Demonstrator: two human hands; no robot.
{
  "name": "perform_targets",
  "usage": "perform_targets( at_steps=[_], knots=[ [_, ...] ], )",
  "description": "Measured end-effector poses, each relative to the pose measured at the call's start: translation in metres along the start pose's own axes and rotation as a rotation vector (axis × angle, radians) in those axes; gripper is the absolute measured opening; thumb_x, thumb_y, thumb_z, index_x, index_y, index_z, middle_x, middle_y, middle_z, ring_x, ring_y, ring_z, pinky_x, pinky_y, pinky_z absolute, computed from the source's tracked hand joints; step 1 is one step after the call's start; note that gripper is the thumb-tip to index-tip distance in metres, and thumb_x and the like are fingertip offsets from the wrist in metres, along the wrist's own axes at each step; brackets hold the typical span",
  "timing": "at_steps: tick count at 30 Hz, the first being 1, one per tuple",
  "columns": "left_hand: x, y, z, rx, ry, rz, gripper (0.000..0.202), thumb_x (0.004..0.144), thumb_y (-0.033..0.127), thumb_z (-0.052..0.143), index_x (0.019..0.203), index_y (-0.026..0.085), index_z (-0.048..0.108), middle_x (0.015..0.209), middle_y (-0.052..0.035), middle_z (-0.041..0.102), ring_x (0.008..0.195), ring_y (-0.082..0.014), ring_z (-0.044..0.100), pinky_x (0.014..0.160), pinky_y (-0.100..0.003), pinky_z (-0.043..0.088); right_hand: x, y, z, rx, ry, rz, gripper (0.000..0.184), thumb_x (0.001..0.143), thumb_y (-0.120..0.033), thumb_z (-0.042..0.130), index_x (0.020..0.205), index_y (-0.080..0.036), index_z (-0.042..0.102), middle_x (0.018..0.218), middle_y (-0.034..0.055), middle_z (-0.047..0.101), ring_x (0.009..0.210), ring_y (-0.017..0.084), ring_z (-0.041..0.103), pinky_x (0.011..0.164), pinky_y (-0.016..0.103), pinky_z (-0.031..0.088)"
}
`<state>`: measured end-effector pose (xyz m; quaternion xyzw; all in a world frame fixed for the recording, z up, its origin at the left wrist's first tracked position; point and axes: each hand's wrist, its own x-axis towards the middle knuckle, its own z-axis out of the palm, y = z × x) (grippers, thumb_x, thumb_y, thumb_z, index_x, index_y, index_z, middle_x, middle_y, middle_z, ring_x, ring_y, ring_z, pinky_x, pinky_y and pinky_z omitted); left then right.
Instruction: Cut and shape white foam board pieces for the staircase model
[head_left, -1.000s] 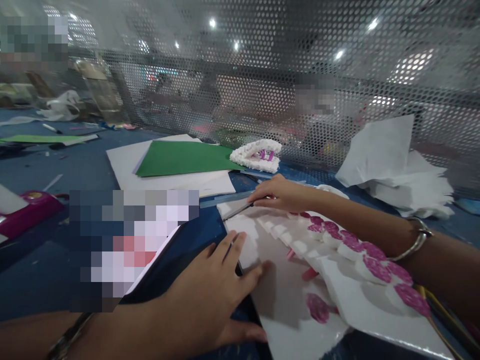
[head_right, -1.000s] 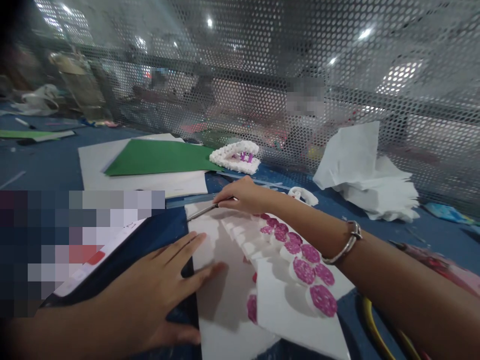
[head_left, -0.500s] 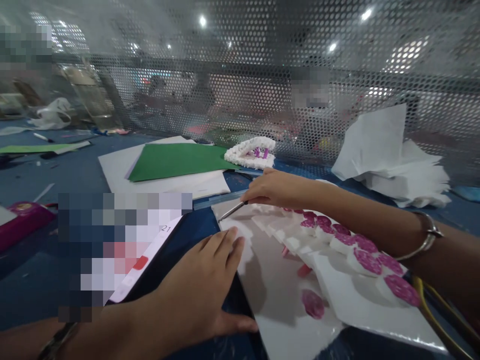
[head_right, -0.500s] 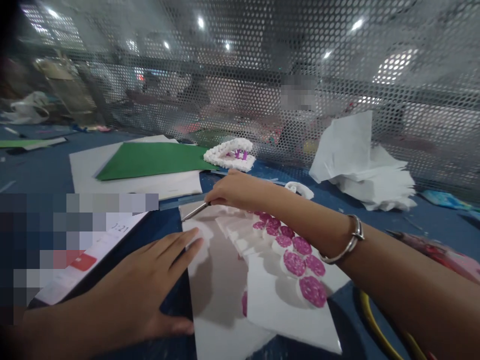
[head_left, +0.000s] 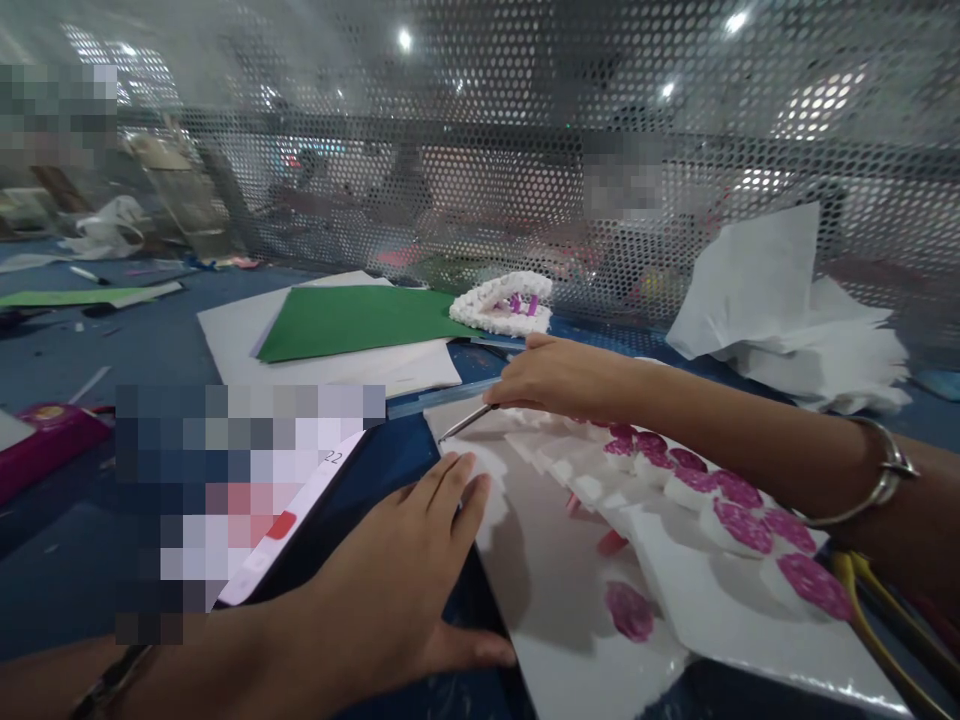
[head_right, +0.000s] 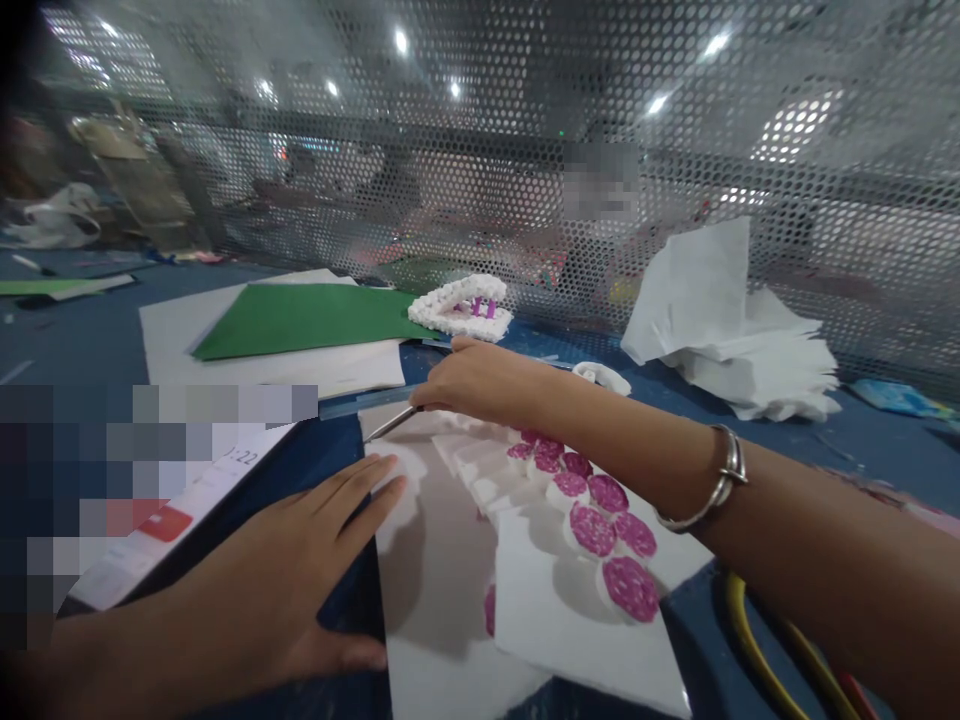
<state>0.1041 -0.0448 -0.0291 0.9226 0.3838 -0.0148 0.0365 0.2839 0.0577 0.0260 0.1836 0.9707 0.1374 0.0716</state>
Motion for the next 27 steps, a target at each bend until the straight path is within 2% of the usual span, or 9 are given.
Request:
perform_targets(
  at_steps=[12,20,27],
  knots=[
    [0.001,0.001,-0.003,0.005,-0.068,-0.020,0.093,0.062,0.066,0.046,0.125,0.000,0.032,0.130,-0.0274,0.028,0.118,-0.0376,0.028,0.089,-0.049,0.034,-0.006,0.002,0.000,-0.036,-0.014,0.005,0.016,0.081,-0.008,0.042,0.083,-0.019,0.054,0.068,-0.0008,0.058,0.066,0.013,0.051,0.060,0.025,0.022],
    [0.001,0.000,-0.001,-0.003,-0.038,-0.005,0.093,0.061,0.067,0.046,0.125,0.001,0.034,0.129,-0.0282,0.030,0.117,-0.0390,0.029,0.087,-0.050,0.036,-0.016,0.006,-0.001,-0.049,-0.058,0.050,0.020,0.081,-0.004,0.039,0.076,-0.018,0.053,0.065,-0.0013,0.057,0.061,0.012,0.049,0.059,0.025,0.021],
    [0.002,0.001,-0.003,0.028,-0.067,-0.003,0.093,0.062,0.067,0.045,0.125,0.000,0.033,0.128,-0.0288,0.030,0.116,-0.0392,0.030,0.086,-0.050,0.037,-0.017,0.007,-0.005,-0.135,-0.106,0.029,0.019,0.079,-0.004,0.042,0.082,-0.018,0.054,0.068,0.0003,0.058,0.065,0.014,0.052,0.060,0.025,0.022]
  ],
)
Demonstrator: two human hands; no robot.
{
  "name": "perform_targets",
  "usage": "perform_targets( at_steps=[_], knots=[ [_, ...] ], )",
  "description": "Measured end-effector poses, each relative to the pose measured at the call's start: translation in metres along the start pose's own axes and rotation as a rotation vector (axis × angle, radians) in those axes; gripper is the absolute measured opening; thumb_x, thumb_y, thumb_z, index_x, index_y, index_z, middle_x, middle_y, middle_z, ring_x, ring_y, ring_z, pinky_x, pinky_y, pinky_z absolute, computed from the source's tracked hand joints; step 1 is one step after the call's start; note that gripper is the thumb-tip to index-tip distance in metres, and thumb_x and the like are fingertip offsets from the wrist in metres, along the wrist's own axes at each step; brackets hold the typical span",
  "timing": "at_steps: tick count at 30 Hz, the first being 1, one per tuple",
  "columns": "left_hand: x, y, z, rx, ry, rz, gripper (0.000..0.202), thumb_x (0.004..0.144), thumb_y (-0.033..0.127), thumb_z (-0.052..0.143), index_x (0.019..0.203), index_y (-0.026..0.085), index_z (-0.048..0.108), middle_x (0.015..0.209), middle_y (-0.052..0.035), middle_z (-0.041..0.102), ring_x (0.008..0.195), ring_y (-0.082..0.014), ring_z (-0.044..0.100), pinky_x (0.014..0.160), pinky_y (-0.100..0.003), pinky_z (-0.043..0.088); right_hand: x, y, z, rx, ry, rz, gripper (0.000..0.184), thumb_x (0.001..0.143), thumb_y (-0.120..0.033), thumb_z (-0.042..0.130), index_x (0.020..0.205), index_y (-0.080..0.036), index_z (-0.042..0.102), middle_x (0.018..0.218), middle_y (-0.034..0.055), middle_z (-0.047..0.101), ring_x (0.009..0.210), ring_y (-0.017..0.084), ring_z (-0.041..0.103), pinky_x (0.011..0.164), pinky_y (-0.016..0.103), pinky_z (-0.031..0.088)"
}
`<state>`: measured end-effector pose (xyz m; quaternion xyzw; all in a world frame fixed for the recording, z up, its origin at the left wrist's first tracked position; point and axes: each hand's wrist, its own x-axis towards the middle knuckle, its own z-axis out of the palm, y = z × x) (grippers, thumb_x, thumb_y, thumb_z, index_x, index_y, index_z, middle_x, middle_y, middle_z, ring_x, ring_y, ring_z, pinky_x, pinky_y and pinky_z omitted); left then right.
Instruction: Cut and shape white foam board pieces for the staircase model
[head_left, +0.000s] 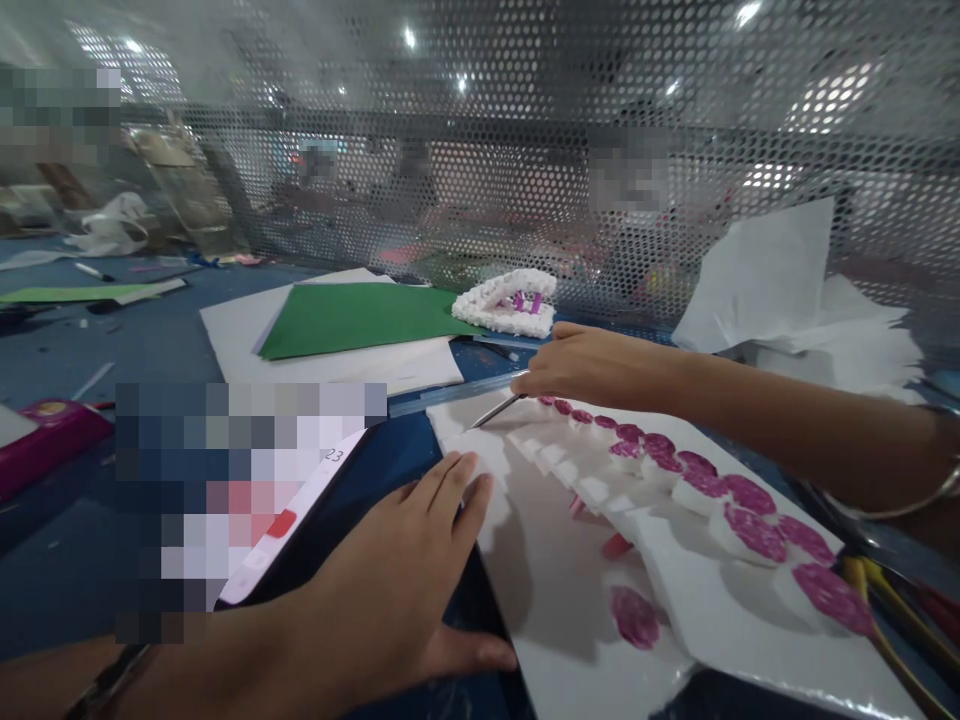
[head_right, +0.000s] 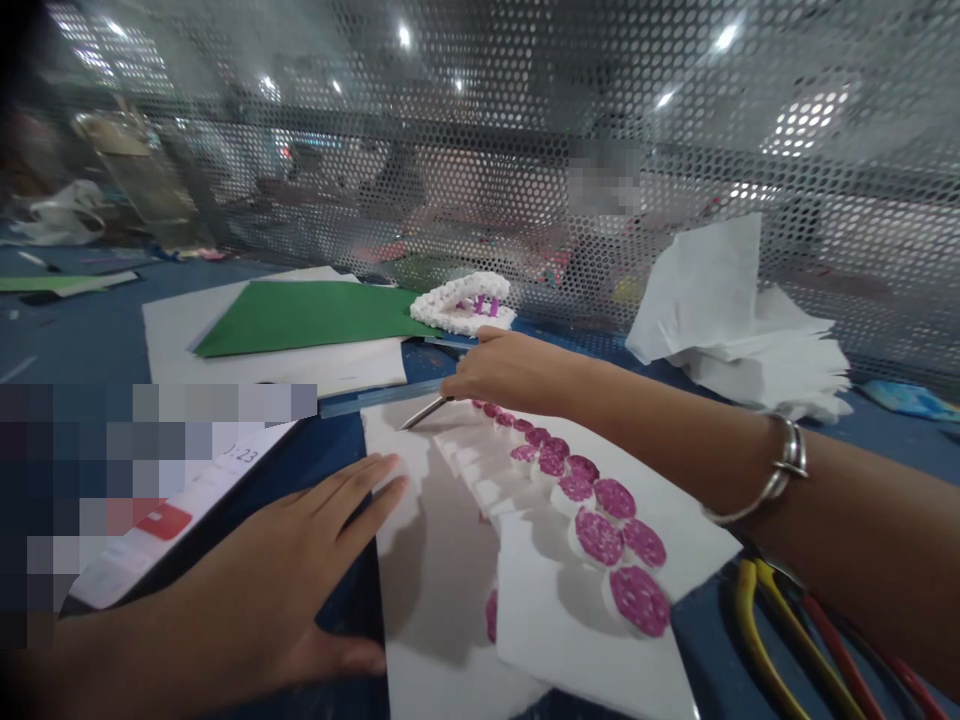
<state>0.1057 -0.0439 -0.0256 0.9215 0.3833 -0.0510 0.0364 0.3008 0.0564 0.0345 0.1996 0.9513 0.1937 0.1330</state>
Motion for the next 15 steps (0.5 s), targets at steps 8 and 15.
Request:
perform_targets(
  at_steps=[8,15],
  knots=[
    [0.000,-0.001,0.002,0.023,0.025,0.013,0.092,0.063,0.068,0.042,0.125,0.001,0.033,0.128,-0.0279,0.029,0.116,-0.0384,0.032,0.086,-0.049,0.038,-0.007,0.008,0.001,-0.032,-0.005,-0.026,0.024,0.080,-0.003,0.037,0.087,-0.018,0.054,0.066,0.0005,0.057,0.063,0.014,0.051,0.061,0.026,0.022],
    [0.001,-0.001,0.002,0.035,-0.007,-0.005,0.093,0.062,0.069,0.042,0.125,0.002,0.033,0.129,-0.0269,0.029,0.117,-0.0379,0.031,0.088,-0.048,0.037,-0.015,0.013,0.009,-0.001,-0.018,-0.005,0.025,0.080,-0.004,0.034,0.086,-0.019,0.053,0.067,0.0005,0.057,0.064,0.014,0.051,0.061,0.027,0.021]
  ],
)
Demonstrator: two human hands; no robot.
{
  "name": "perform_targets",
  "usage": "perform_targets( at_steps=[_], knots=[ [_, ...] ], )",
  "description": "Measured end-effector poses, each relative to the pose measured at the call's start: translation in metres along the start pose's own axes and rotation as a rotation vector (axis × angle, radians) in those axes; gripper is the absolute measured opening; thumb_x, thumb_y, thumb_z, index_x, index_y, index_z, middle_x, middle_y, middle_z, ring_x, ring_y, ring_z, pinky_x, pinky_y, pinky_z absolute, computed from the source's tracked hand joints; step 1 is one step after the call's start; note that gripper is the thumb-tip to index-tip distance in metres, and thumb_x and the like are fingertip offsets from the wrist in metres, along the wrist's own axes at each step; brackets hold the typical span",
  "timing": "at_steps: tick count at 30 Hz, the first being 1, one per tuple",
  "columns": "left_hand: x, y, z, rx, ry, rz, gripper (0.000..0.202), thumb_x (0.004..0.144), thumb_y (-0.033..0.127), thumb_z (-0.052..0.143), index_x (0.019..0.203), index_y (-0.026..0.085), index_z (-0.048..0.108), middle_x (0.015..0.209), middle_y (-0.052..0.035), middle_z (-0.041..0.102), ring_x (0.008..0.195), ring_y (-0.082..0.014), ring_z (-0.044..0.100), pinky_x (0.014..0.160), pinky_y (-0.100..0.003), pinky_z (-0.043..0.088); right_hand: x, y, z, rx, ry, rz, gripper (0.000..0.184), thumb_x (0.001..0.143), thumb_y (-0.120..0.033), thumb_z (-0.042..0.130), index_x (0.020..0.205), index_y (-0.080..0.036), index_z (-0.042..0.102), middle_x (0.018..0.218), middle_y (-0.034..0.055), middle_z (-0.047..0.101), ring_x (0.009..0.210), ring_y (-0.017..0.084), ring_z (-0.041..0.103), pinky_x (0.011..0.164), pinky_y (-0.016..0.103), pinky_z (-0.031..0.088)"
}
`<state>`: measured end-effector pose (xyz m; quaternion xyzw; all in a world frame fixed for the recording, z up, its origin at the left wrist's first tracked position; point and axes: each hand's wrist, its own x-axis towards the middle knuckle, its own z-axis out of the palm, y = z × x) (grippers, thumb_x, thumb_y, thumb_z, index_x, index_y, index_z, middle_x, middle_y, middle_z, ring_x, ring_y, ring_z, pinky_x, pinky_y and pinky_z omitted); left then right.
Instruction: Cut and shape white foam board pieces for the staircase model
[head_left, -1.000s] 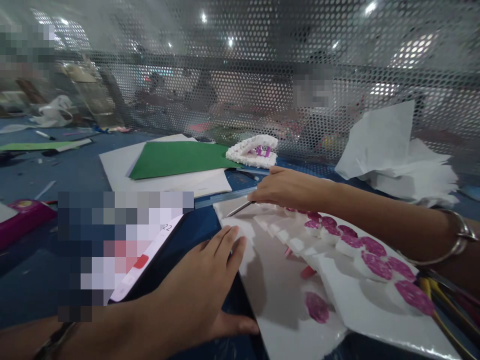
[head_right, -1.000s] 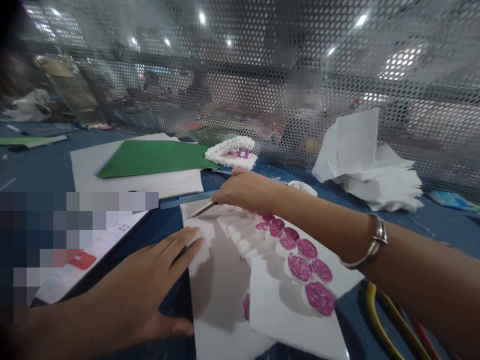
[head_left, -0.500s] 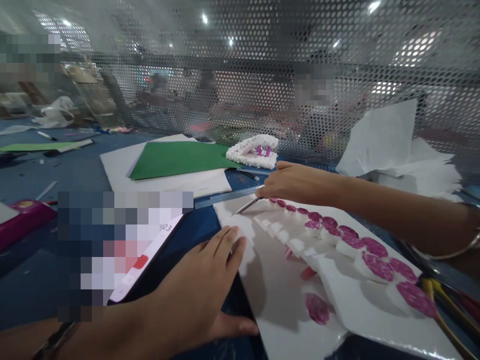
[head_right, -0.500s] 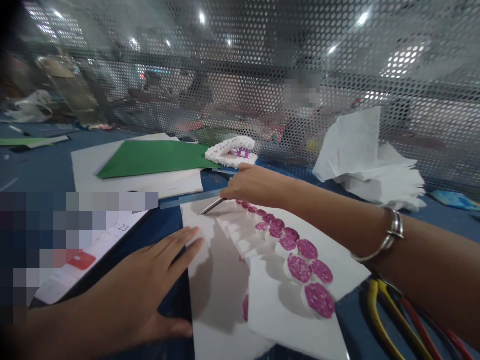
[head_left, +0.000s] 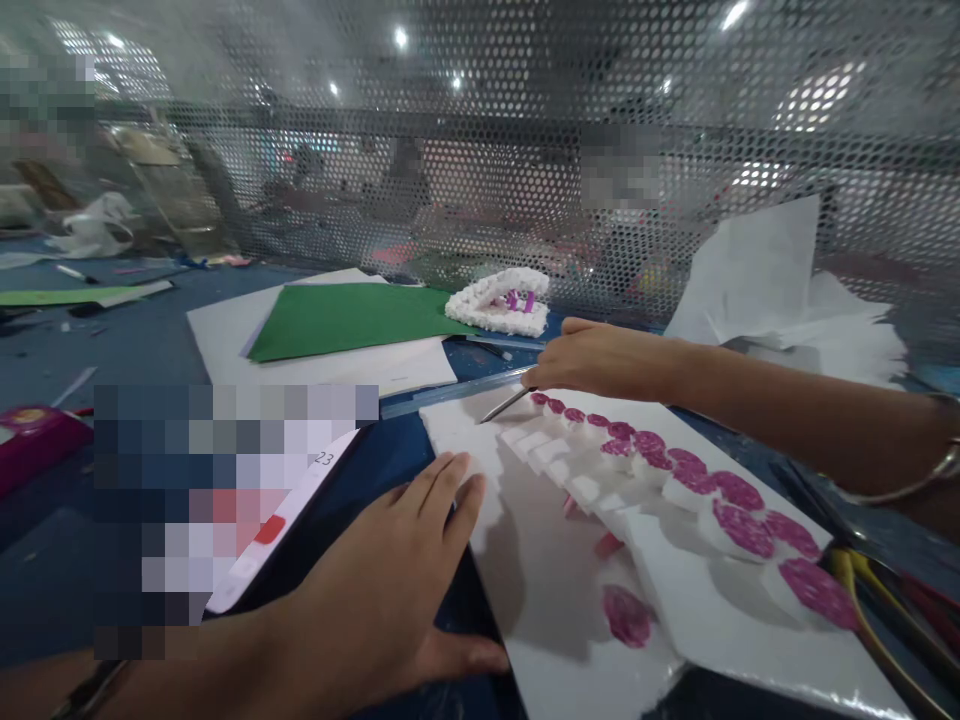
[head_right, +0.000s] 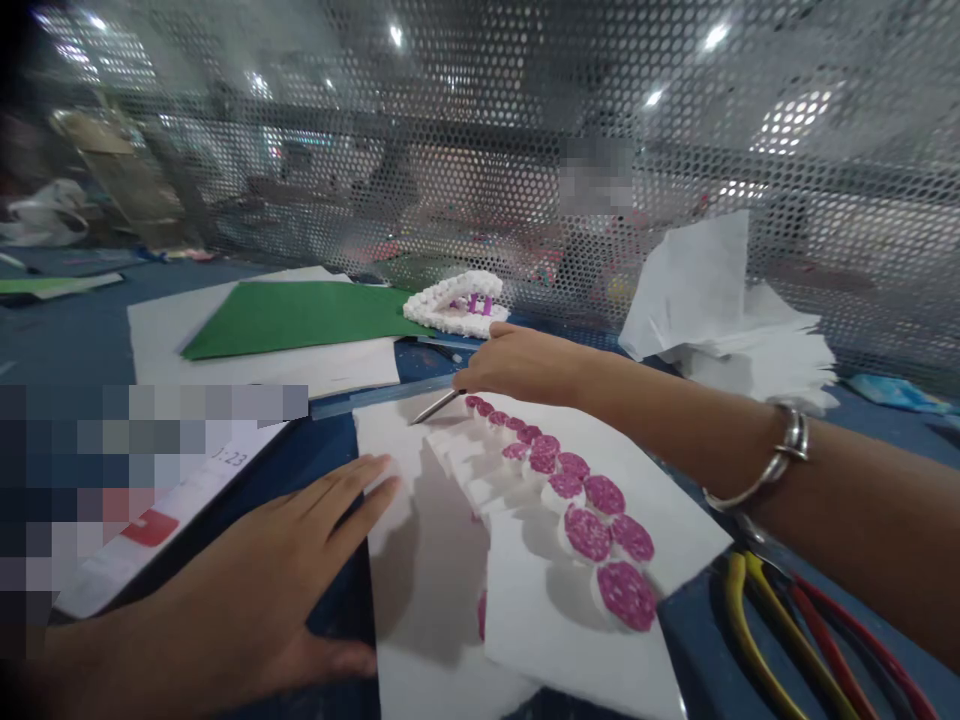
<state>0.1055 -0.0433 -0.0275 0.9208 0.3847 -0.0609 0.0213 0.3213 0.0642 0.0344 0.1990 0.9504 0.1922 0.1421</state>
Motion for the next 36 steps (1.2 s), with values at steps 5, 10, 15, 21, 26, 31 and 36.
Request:
perform_targets(
  at_steps=[5,10,15,21,26,31,36],
  knots=[
    [0.000,-0.001,0.001,-0.014,0.024,0.015,0.093,0.062,0.070,0.040,0.125,0.001,0.034,0.129,-0.0275,0.028,0.117,-0.0384,0.031,0.087,-0.049,0.037,-0.003,0.004,0.008,-0.023,0.030,-0.001,0.024,0.082,-0.007,0.033,0.088,-0.020,0.052,0.069,0.0005,0.058,0.067,0.015,0.051,0.061,0.028,0.020],
    [0.000,-0.001,0.000,-0.024,0.008,0.014,0.093,0.062,0.069,0.041,0.125,0.000,0.034,0.129,-0.0280,0.028,0.116,-0.0390,0.031,0.086,-0.050,0.037,-0.013,0.008,0.011,-0.035,-0.006,0.043,0.020,0.083,-0.009,0.035,0.088,-0.020,0.052,0.069,0.0008,0.058,0.068,0.016,0.051,0.062,0.029,0.020],
    [-0.001,-0.002,0.004,-0.006,0.041,0.032,0.092,0.063,0.070,0.039,0.124,0.000,0.035,0.128,-0.0280,0.031,0.115,-0.0389,0.032,0.086,-0.049,0.038,-0.022,0.011,0.009,-0.039,-0.075,0.120,0.018,0.083,-0.010,0.037,0.086,-0.019,0.052,0.070,0.0020,0.058,0.069,0.017,0.051,0.063,0.030,0.020],
    [-0.002,-0.004,0.007,-0.017,0.123,0.037,0.093,0.061,0.071,0.040,0.122,0.001,0.039,0.126,-0.0272,0.036,0.113,-0.0385,0.037,0.084,-0.048,0.040,-0.025,0.015,0.016,-0.029,-0.088,0.125,0.019,0.084,-0.011,0.035,0.087,-0.020,0.052,0.069,0.0016,0.058,0.069,0.017,0.051,0.063,0.030,0.019],
    [-0.001,-0.003,0.004,-0.016,0.081,0.027,0.092,0.061,0.071,0.039,0.122,0.002,0.040,0.126,-0.0264,0.035,0.114,-0.0379,0.036,0.085,-0.048,0.040,-0.027,0.016,0.020,-0.018,-0.075,0.138,0.021,0.084,-0.010,0.034,0.088,-0.020,0.052,0.071,0.0021,0.059,0.070,0.017,0.051,0.064,0.030,0.020],
    [-0.001,-0.002,0.002,-0.005,0.027,0.010,0.092,0.062,0.070,0.040,0.125,0.003,0.035,0.129,-0.0254,0.032,0.116,-0.0366,0.033,0.086,-0.047,0.039,-0.028,0.017,0.022,0.010,-0.065,0.147,0.021,0.084,-0.011,0.034,0.089,-0.020,0.053,0.068,0.0020,0.058,0.068,0.017,0.051,0.063,0.030,0.020],
    [-0.003,-0.002,0.004,0.004,0.037,0.016,0.093,0.062,0.071,0.037,0.125,0.002,0.035,0.128,-0.0258,0.031,0.116,-0.0373,0.033,0.086,-0.048,0.039,-0.032,0.015,0.028,0.035,-0.032,0.181,0.018,0.083,-0.012,0.036,0.085,-0.020,0.052,0.065,0.0019,0.057,0.065,0.017,0.050,0.062,0.030,0.019]
  ],
)
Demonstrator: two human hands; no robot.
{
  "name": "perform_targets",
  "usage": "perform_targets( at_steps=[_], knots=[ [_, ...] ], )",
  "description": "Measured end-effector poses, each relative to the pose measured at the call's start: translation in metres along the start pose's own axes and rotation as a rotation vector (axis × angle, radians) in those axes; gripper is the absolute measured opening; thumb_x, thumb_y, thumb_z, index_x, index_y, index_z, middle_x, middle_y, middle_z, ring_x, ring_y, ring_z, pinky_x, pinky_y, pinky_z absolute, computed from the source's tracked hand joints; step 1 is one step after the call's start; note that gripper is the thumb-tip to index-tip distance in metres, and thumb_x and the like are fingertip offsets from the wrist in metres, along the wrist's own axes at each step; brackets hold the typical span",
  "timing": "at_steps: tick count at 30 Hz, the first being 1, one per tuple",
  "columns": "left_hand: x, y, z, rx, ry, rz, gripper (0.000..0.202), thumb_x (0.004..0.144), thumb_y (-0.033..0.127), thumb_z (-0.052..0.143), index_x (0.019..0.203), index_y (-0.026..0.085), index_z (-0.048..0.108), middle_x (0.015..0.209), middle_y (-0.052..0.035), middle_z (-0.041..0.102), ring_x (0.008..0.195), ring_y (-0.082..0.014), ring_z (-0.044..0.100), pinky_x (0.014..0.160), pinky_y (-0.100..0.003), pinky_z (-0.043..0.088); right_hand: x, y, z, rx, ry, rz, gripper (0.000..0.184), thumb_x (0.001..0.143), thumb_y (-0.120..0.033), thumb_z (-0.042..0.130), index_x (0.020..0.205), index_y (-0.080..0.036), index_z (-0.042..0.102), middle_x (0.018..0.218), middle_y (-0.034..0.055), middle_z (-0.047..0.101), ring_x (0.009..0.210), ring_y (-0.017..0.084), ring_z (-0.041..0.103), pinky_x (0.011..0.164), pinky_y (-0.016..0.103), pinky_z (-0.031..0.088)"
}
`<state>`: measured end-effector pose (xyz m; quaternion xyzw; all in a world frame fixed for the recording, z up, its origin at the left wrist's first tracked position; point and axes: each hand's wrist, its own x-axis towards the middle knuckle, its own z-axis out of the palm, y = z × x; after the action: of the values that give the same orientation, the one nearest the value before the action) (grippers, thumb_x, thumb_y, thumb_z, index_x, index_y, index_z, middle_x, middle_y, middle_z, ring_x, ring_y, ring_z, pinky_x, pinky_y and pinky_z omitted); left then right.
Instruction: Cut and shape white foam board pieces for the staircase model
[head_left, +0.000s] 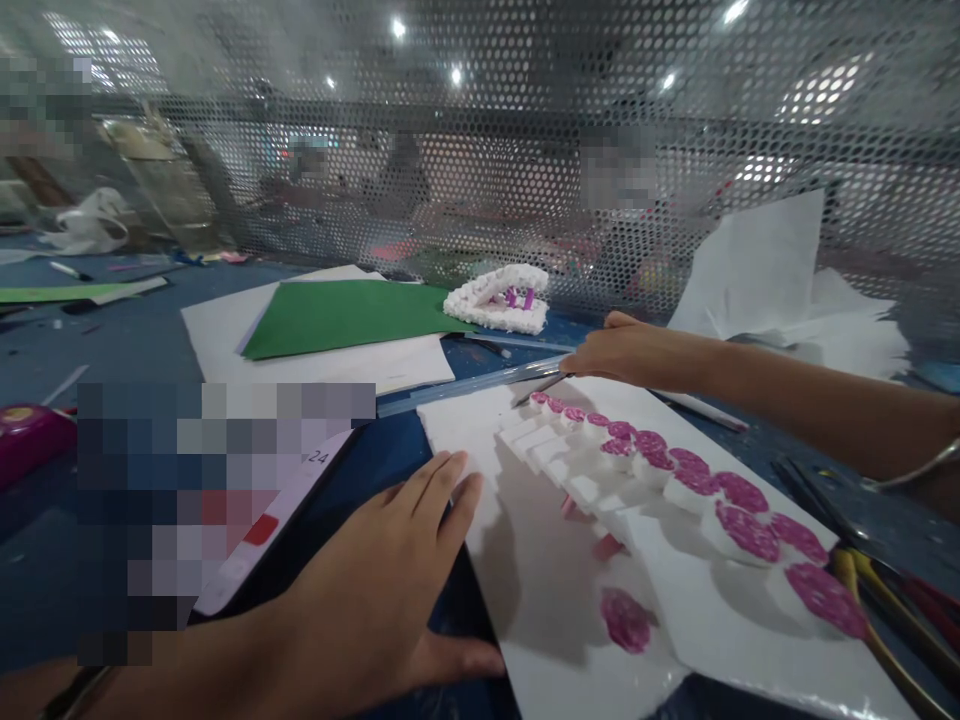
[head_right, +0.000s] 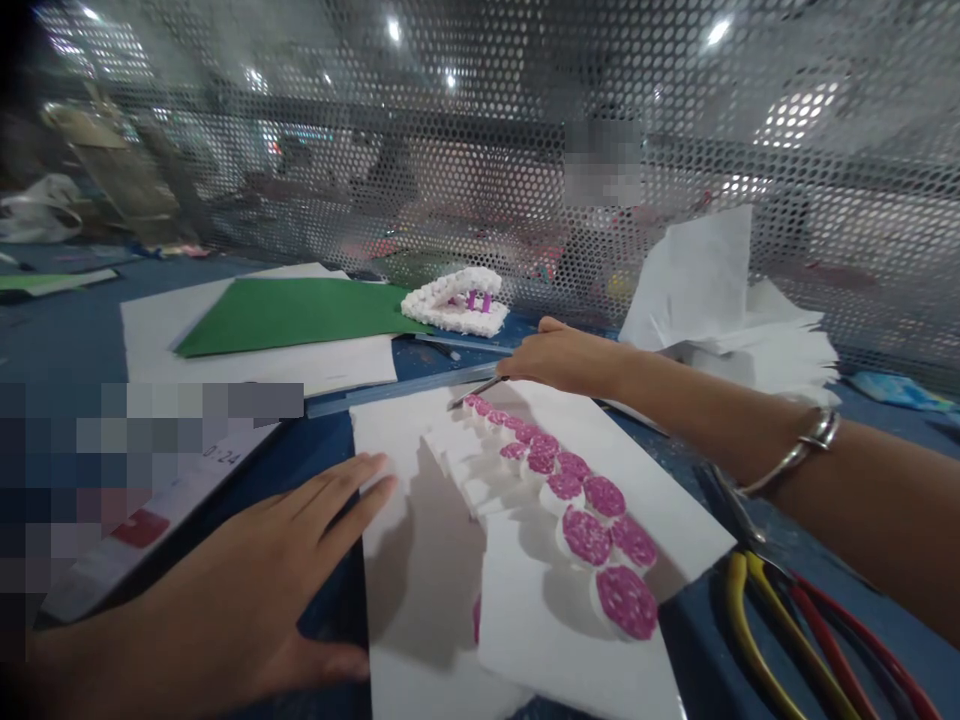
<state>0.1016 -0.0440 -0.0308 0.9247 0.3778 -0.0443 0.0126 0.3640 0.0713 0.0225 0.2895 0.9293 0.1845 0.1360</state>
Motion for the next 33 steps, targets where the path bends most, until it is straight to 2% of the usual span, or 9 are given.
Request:
perform_targets(
  at_steps=[7,12,17,21,23,25,26,29,33],
  knots=[
    [0.002,0.002,-0.004,-0.029,-0.002,-0.016,0.090,0.062,0.069,0.042,0.123,0.002,0.037,0.128,-0.0254,0.032,0.116,-0.0374,0.033,0.087,-0.048,0.038,-0.003,-0.003,-0.006,0.070,0.002,0.052,0.015,0.082,-0.018,0.040,0.073,-0.020,0.052,0.062,0.0012,0.058,0.061,0.016,0.049,0.061,0.030,0.019],
    [-0.002,0.000,-0.011,-0.075,-0.006,0.014,0.090,0.059,0.066,0.049,0.122,0.003,0.039,0.128,-0.0249,0.033,0.116,-0.0373,0.033,0.089,-0.049,0.035,-0.007,-0.006,0.001,0.178,0.061,0.133,0.023,0.086,-0.022,0.031,0.088,-0.020,0.054,0.085,0.0049,0.064,0.078,0.017,0.054,0.064,0.029,0.023],
    [-0.008,-0.009,-0.018,-0.147,0.027,0.031,0.068,0.072,0.051,0.046,0.124,0.008,0.037,0.130,-0.0171,0.036,0.117,-0.0286,0.035,0.093,-0.042,0.033,-0.012,-0.013,0.013,0.249,0.156,0.210,0.027,0.086,-0.021,0.030,0.093,-0.017,0.056,0.091,0.0086,0.065,0.083,0.018,0.056,0.067,0.031,0.027],
    [-0.016,-0.032,-0.032,-0.247,0.130,0.028,0.036,0.081,0.036,0.039,0.111,0.020,0.051,0.125,-0.0051,0.044,0.114,-0.0191,0.039,0.093,-0.032,0.034,-0.013,-0.016,0.011,0.248,0.194,0.220,0.029,0.084,-0.021,0.031,0.091,-0.017,0.058,0.089,0.0102,0.066,0.080,0.020,0.056,0.068,0.033,0.026],
    [-0.023,-0.052,-0.039,-0.254,0.294,-0.062,0.033,0.085,0.031,0.028,0.102,0.021,0.055,0.113,-0.0034,0.054,0.108,-0.0181,0.044,0.092,-0.033,0.033,-0.013,-0.016,0.009,0.246,0.194,0.214,0.029,0.084,-0.022,0.031,0.090,-0.018,0.059,0.088,0.0092,0.066,0.079,0.020,0.057,0.067,0.033,0.026],
    [-0.032,-0.075,-0.040,-0.253,0.405,-0.250,0.036,0.087,0.030,0.022,0.103,0.019,0.052,0.103,-0.0049,0.059,0.099,-0.0190,0.050,0.087,-0.035,0.036,-0.014,-0.016,0.007,0.238,0.189,0.209,0.028,0.084,-0.023,0.031,0.088,-0.020,0.059,0.086,0.0074,0.066,0.078,0.020,0.057,0.066,0.032,0.026],
    [-0.036,-0.085,-0.038,-0.257,0.402,-0.311,0.036,0.086,0.031,0.022,0.104,0.019,0.051,0.101,-0.0050,0.061,0.096,-0.0191,0.052,0.084,-0.035,0.037,-0.014,-0.015,0.007,0.232,0.185,0.204,0.028,0.083,-0.024,0.032,0.087,-0.020,0.059,0.086,0.0065,0.066,0.077,0.019,0.057,0.066,0.032,0.026],
    [-0.044,-0.107,-0.027,-0.205,0.335,-0.318,0.034,0.084,0.029,0.023,0.095,0.019,0.054,0.098,-0.0049,0.063,0.094,-0.0200,0.053,0.086,-0.039,0.033,-0.014,-0.014,0.007,0.207,0.185,0.178,0.028,0.083,-0.025,0.032,0.087,-0.021,0.059,0.085,0.0050,0.066,0.077,0.019,0.057,0.065,0.031,0.025],
    [-0.039,-0.105,-0.024,-0.075,0.368,-0.346,0.034,0.083,0.027,0.024,0.092,0.021,0.056,0.091,-0.0043,0.065,0.094,-0.0216,0.055,0.090,-0.046,0.025,-0.014,-0.014,0.008,0.184,0.207,0.186,0.027,0.083,-0.024,0.032,0.084,-0.021,0.059,0.083,0.0043,0.067,0.074,0.018,0.056,0.065,0.031,0.023]
  ],
)
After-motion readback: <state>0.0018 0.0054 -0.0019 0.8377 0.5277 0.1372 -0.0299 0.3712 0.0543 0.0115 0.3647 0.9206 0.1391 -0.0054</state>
